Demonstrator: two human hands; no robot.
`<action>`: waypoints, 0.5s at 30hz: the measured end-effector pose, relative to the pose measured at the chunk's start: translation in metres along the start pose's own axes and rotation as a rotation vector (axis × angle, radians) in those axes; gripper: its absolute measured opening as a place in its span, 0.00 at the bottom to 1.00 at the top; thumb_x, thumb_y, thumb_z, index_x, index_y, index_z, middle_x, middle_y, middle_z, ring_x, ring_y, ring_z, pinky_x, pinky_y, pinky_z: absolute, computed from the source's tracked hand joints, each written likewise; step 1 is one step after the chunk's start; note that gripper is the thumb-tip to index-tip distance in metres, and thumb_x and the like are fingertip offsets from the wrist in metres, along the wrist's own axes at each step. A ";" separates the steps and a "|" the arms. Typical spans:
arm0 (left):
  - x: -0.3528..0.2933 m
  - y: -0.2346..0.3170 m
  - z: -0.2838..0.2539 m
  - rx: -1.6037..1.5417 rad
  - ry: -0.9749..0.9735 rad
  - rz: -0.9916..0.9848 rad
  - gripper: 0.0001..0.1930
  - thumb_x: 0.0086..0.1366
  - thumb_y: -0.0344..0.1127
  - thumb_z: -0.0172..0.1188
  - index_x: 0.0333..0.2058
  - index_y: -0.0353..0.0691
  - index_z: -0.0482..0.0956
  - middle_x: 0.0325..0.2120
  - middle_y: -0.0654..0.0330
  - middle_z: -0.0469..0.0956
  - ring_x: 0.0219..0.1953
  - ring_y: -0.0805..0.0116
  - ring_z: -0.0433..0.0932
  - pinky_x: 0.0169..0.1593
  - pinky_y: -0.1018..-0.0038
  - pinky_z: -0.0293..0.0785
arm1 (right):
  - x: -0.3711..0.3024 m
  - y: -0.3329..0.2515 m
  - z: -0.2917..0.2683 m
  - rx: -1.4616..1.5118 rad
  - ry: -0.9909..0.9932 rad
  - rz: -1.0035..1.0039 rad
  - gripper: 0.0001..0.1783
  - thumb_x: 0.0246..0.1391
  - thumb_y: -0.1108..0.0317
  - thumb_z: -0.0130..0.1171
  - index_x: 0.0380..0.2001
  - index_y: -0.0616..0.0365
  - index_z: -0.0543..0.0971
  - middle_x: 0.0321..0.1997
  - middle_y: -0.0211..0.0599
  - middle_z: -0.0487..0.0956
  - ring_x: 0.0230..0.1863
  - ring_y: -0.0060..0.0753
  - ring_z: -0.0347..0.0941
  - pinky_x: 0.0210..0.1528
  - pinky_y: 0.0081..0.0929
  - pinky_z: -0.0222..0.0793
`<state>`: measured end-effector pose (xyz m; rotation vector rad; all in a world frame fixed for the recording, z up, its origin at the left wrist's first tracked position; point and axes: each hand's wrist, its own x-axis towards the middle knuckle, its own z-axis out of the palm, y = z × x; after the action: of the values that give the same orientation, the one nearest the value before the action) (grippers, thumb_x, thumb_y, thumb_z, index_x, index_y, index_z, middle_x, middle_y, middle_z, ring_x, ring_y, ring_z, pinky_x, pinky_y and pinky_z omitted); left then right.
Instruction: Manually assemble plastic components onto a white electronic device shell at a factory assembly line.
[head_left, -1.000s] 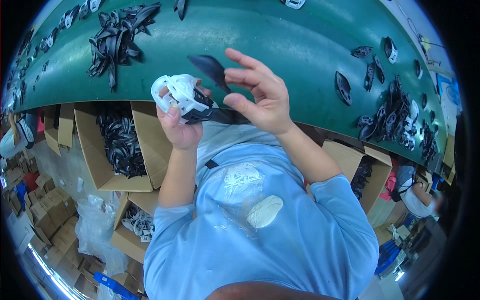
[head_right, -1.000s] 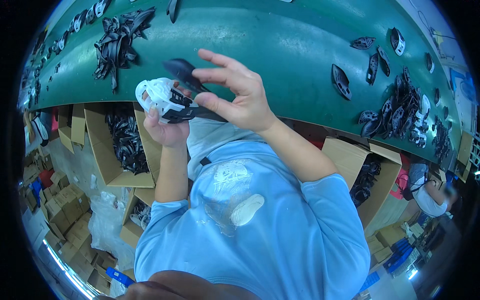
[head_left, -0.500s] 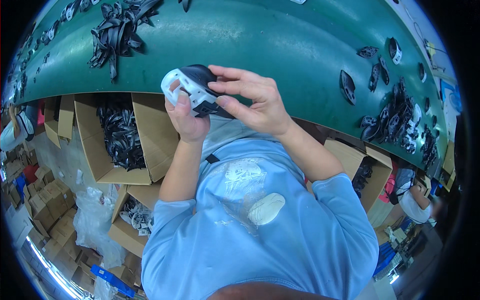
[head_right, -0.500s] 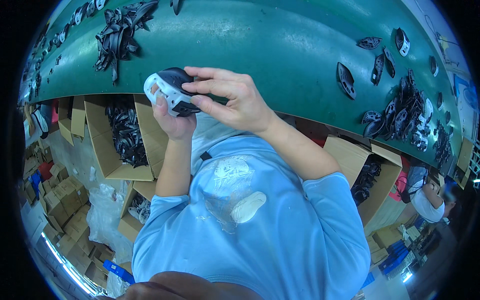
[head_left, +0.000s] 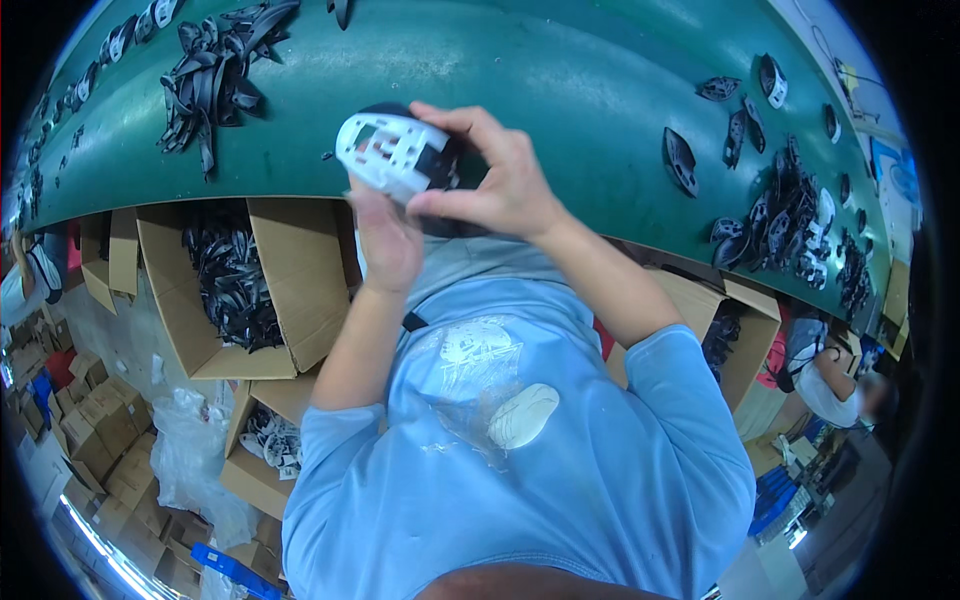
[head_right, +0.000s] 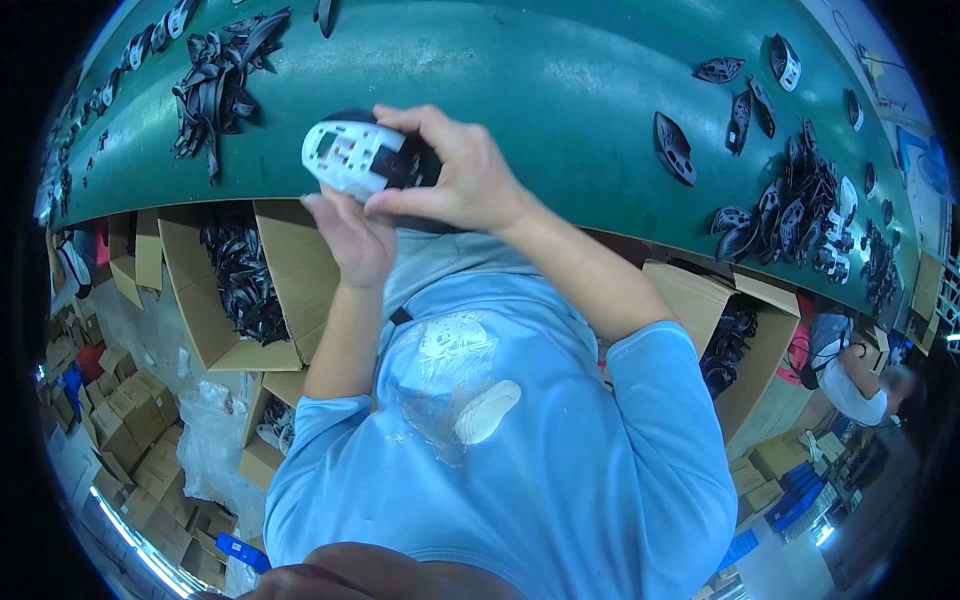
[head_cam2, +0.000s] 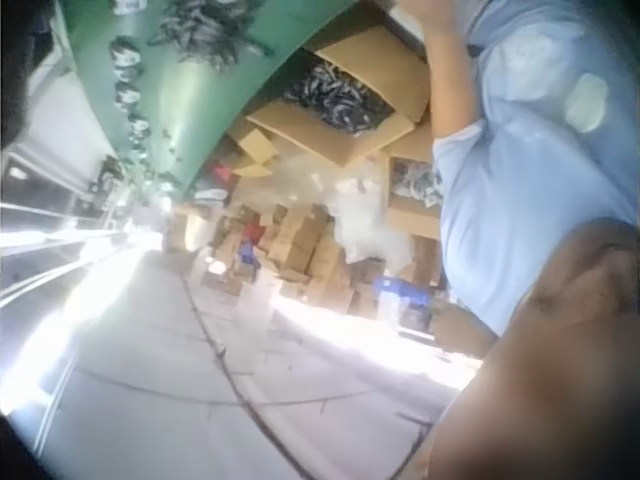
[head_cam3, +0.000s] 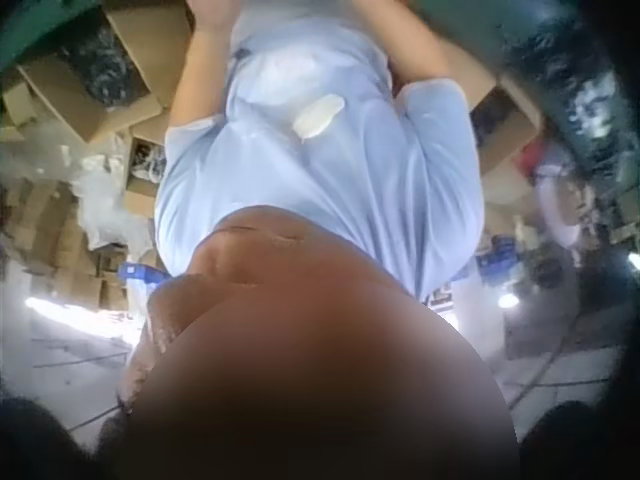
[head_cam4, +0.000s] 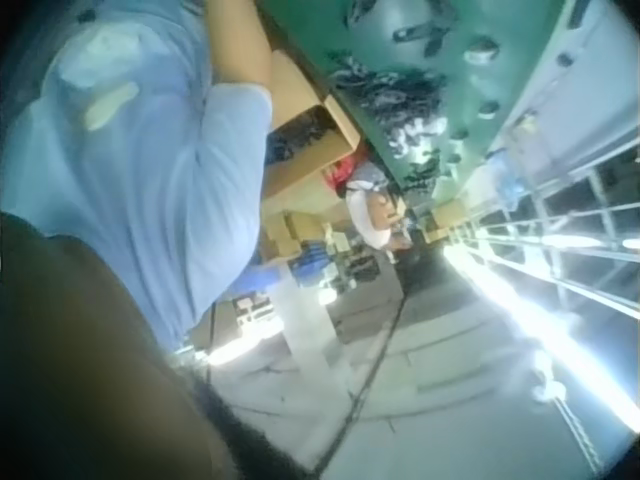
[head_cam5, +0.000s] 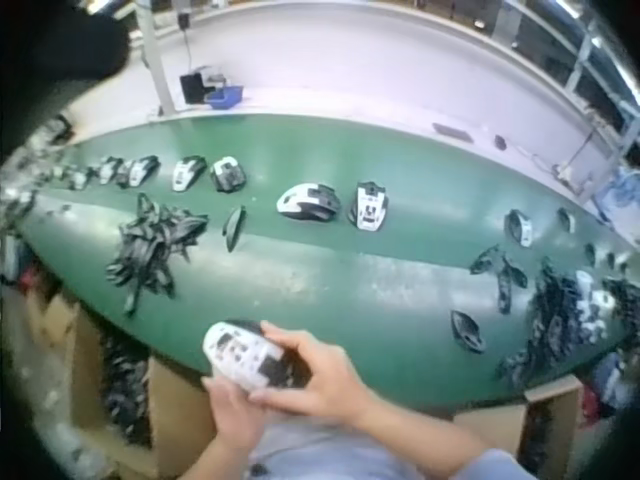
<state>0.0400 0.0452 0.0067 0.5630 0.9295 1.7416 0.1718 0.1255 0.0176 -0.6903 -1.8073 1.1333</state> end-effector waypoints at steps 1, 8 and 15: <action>0.012 0.007 -0.010 0.295 -0.140 0.119 0.44 0.70 0.58 0.57 0.70 0.35 0.50 0.67 0.50 0.61 0.66 0.56 0.65 0.71 0.58 0.58 | 0.010 0.001 -0.013 -0.120 -0.008 -0.102 0.38 0.36 0.55 0.82 0.50 0.63 0.79 0.55 0.51 0.82 0.53 0.46 0.82 0.56 0.33 0.78; 0.093 0.026 -0.019 1.460 -0.791 0.603 0.43 0.46 0.46 0.78 0.60 0.35 0.72 0.57 0.54 0.75 0.53 0.51 0.71 0.58 0.59 0.66 | 0.044 0.032 -0.068 -0.594 -0.387 -0.272 0.34 0.42 0.51 0.75 0.51 0.57 0.80 0.52 0.41 0.78 0.54 0.48 0.72 0.59 0.39 0.72; 0.105 0.018 -0.017 1.425 -0.624 0.634 0.33 0.43 0.49 0.79 0.47 0.40 0.82 0.41 0.58 0.81 0.41 0.57 0.76 0.48 0.65 0.70 | 0.037 0.038 -0.064 -0.581 -0.296 -0.217 0.35 0.42 0.48 0.76 0.51 0.58 0.81 0.45 0.41 0.80 0.48 0.47 0.75 0.53 0.39 0.74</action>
<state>-0.0205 0.1349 0.0048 2.3441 1.5009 0.9470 0.2111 0.1982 0.0102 -0.6500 -2.4366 0.5816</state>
